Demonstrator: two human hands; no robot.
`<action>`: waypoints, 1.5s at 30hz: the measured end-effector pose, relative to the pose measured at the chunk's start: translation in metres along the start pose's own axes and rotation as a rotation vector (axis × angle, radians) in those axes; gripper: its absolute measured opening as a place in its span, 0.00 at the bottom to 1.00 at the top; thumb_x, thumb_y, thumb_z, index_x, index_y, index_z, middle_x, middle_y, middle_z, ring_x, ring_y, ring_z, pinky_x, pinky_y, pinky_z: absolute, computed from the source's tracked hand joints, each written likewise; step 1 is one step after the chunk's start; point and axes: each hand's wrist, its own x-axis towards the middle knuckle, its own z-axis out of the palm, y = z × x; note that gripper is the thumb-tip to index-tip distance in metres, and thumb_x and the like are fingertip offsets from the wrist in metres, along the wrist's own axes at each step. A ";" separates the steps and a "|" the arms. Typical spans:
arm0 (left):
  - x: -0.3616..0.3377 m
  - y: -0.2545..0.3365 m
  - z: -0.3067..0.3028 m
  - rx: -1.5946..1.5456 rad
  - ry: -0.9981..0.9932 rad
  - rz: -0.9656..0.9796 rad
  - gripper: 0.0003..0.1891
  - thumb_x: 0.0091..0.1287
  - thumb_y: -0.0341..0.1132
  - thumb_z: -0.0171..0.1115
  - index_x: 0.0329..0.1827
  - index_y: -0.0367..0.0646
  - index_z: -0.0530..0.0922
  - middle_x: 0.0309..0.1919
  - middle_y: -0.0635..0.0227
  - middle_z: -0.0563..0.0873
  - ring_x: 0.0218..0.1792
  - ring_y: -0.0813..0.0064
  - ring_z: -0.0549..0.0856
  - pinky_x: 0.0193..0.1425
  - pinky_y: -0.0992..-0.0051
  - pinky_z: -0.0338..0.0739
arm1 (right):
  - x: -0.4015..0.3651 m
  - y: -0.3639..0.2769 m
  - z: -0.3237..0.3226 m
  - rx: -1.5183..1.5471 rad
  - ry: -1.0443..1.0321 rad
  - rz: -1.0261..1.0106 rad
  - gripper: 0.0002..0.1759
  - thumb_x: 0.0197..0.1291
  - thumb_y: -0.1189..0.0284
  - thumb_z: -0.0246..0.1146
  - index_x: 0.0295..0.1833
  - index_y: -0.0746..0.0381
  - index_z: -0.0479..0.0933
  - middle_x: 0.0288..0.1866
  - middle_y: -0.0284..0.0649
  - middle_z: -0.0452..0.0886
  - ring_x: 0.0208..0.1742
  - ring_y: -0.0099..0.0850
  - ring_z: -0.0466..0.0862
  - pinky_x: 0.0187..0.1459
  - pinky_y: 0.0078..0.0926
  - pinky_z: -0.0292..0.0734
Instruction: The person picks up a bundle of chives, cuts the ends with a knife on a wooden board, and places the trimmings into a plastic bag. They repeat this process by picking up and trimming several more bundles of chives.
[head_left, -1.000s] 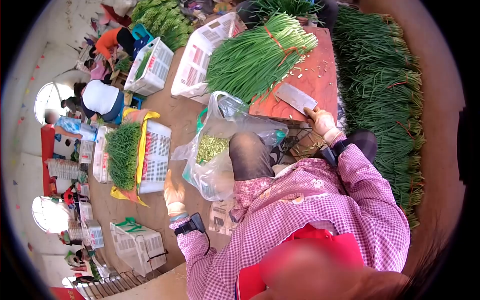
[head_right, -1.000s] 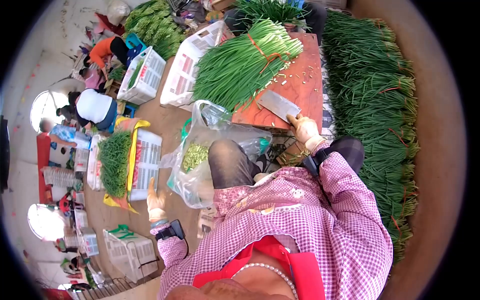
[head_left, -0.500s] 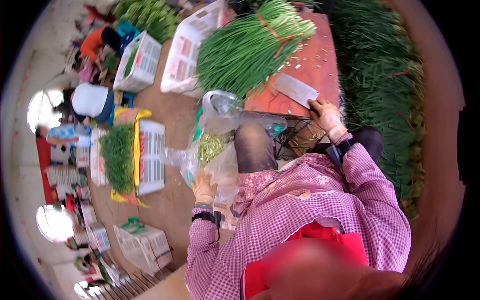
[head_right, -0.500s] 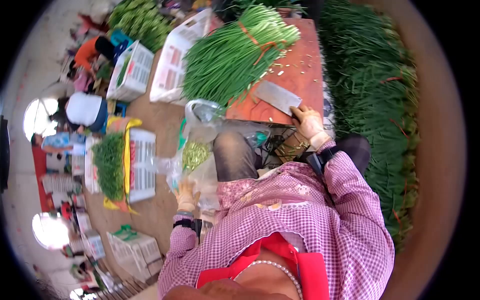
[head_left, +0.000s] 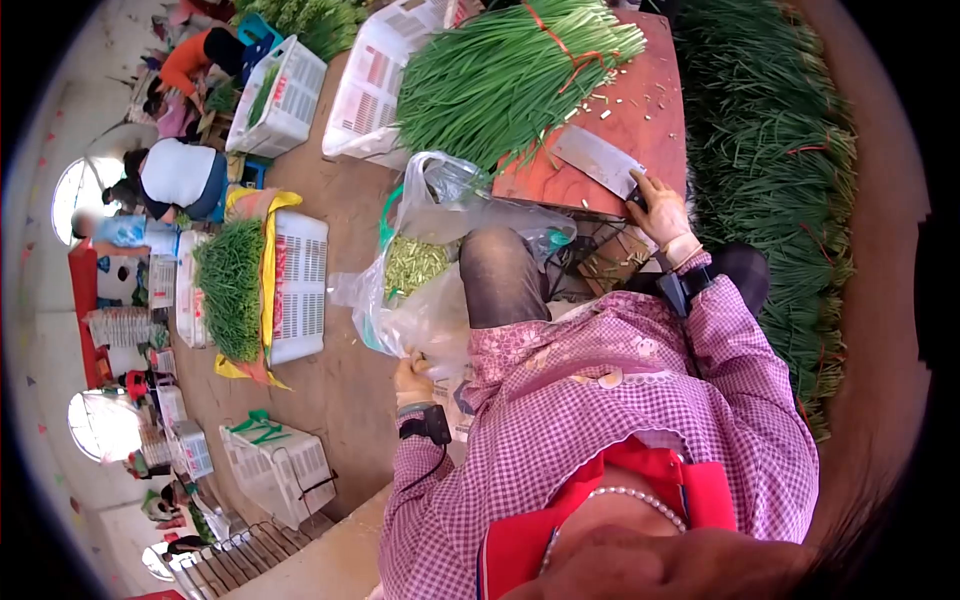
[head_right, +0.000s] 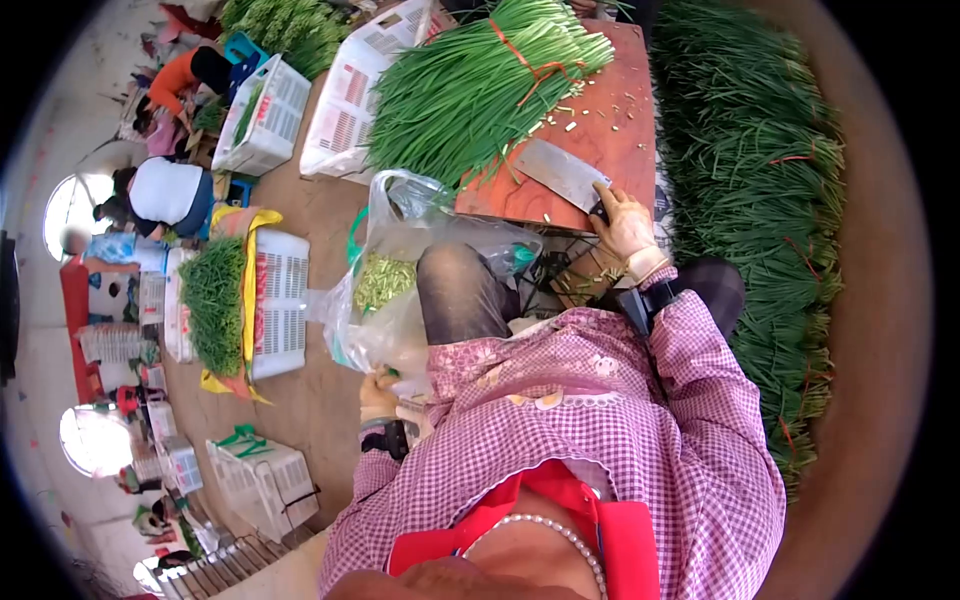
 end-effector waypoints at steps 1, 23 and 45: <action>-0.015 0.014 0.016 -0.134 -0.123 -0.098 0.12 0.64 0.39 0.63 0.46 0.43 0.81 0.26 0.73 0.76 0.17 0.75 0.70 0.21 0.76 0.68 | 0.002 0.000 -0.002 0.003 -0.003 -0.002 0.31 0.58 0.64 0.65 0.68 0.60 0.71 0.52 0.49 0.81 0.50 0.49 0.80 0.53 0.44 0.76; -0.230 0.183 0.023 -0.169 -0.028 0.509 0.15 0.73 0.35 0.52 0.61 0.49 0.78 0.17 0.79 0.64 0.14 0.83 0.57 0.15 0.80 0.50 | 0.052 -0.020 0.015 0.132 0.218 -0.112 0.25 0.58 0.64 0.64 0.61 0.58 0.76 0.52 0.45 0.81 0.53 0.47 0.80 0.53 0.44 0.76; -0.038 0.079 0.346 1.417 -0.943 0.954 0.13 0.65 0.35 0.66 0.50 0.37 0.82 0.41 0.55 0.87 0.43 0.55 0.86 0.51 0.63 0.79 | -0.055 0.047 0.156 -0.260 -0.980 -0.123 0.12 0.52 0.69 0.59 0.36 0.61 0.85 0.34 0.44 0.87 0.38 0.43 0.87 0.43 0.40 0.82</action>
